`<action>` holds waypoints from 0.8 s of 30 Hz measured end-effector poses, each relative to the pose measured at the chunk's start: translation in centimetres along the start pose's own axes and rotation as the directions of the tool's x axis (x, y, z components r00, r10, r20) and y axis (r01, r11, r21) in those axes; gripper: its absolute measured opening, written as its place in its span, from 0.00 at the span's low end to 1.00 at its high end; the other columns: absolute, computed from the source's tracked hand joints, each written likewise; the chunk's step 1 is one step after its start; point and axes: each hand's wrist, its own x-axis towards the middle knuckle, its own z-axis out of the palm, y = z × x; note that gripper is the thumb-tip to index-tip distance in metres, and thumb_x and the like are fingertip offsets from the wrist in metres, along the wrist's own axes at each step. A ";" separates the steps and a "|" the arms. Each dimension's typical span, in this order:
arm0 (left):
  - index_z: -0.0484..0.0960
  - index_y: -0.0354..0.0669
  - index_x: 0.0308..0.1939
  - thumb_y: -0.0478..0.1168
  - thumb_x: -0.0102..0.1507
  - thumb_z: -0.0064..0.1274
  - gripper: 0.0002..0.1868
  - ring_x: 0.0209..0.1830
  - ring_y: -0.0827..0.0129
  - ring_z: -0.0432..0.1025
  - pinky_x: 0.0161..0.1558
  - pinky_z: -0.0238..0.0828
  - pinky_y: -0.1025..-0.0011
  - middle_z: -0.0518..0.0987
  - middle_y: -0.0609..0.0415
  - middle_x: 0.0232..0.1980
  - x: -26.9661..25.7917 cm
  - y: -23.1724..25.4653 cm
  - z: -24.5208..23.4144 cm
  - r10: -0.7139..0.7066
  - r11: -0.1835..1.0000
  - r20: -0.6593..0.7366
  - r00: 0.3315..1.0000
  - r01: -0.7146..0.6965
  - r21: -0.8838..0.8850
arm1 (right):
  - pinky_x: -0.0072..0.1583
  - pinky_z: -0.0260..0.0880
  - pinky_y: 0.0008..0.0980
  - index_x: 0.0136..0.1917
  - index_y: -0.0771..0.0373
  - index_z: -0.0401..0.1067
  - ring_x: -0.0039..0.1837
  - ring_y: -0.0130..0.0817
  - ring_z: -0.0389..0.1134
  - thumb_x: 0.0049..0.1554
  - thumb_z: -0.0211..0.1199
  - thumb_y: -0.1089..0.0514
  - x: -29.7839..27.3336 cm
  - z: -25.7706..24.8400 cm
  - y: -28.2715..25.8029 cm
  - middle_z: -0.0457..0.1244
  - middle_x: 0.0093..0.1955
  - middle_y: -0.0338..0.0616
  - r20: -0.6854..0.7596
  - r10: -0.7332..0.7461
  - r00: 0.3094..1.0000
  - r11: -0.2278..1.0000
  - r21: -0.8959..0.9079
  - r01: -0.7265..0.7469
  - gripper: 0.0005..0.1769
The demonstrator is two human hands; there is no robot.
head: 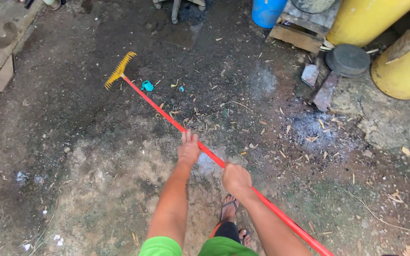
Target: Raking leaves and debris from an outdoor dirt and concrete area.
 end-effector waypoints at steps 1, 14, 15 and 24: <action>0.67 0.45 0.66 0.42 0.63 0.53 0.27 0.82 0.46 0.43 0.63 0.66 0.44 0.49 0.43 0.81 0.9 -0.5 2.0 0.039 0.998 -0.004 0.999 -0.039 -0.052 | 0.56 0.72 0.54 0.59 0.57 0.74 0.54 0.58 0.73 0.61 0.55 0.53 0.7 -0.6 -0.5 0.70 0.48 0.59 0.086 0.052 0.995 0.999 -0.012 -0.052 0.15; 0.82 0.44 0.42 0.46 0.57 0.64 0.15 0.61 0.55 0.69 0.57 0.73 0.56 0.81 0.51 0.49 0.6 12.0 0.7 0.581 0.814 0.138 0.802 -0.568 -0.123 | 0.41 0.76 0.44 0.66 0.34 0.75 0.34 0.44 0.75 0.59 0.51 0.27 -8.4 -9.3 14.5 0.71 0.30 0.45 0.062 0.452 0.890 0.878 -0.206 -0.432 0.28; 0.82 0.44 0.42 0.43 0.57 0.63 0.13 0.60 0.55 0.70 0.58 0.73 0.57 0.81 0.50 0.50 1.7 11.0 2.8 0.531 0.846 0.061 0.845 -0.525 -0.091 | 0.42 0.76 0.46 0.65 0.36 0.75 0.35 0.45 0.74 0.60 0.51 0.30 -7.8 -8.2 14.1 0.71 0.31 0.46 0.017 0.350 0.936 0.922 -0.184 -0.341 0.26; 0.89 0.51 0.38 0.44 0.59 0.57 0.08 0.52 0.50 0.75 0.53 0.74 0.54 0.84 0.48 0.43 -3.6 18.7 3.3 0.533 0.844 0.241 0.811 -0.531 -0.078 | 0.53 0.76 0.49 0.62 0.40 0.78 0.49 0.51 0.75 0.60 0.53 0.32 -13.2 -9.8 19.6 0.73 0.45 0.50 0.070 0.392 0.917 0.915 -0.129 -0.381 0.25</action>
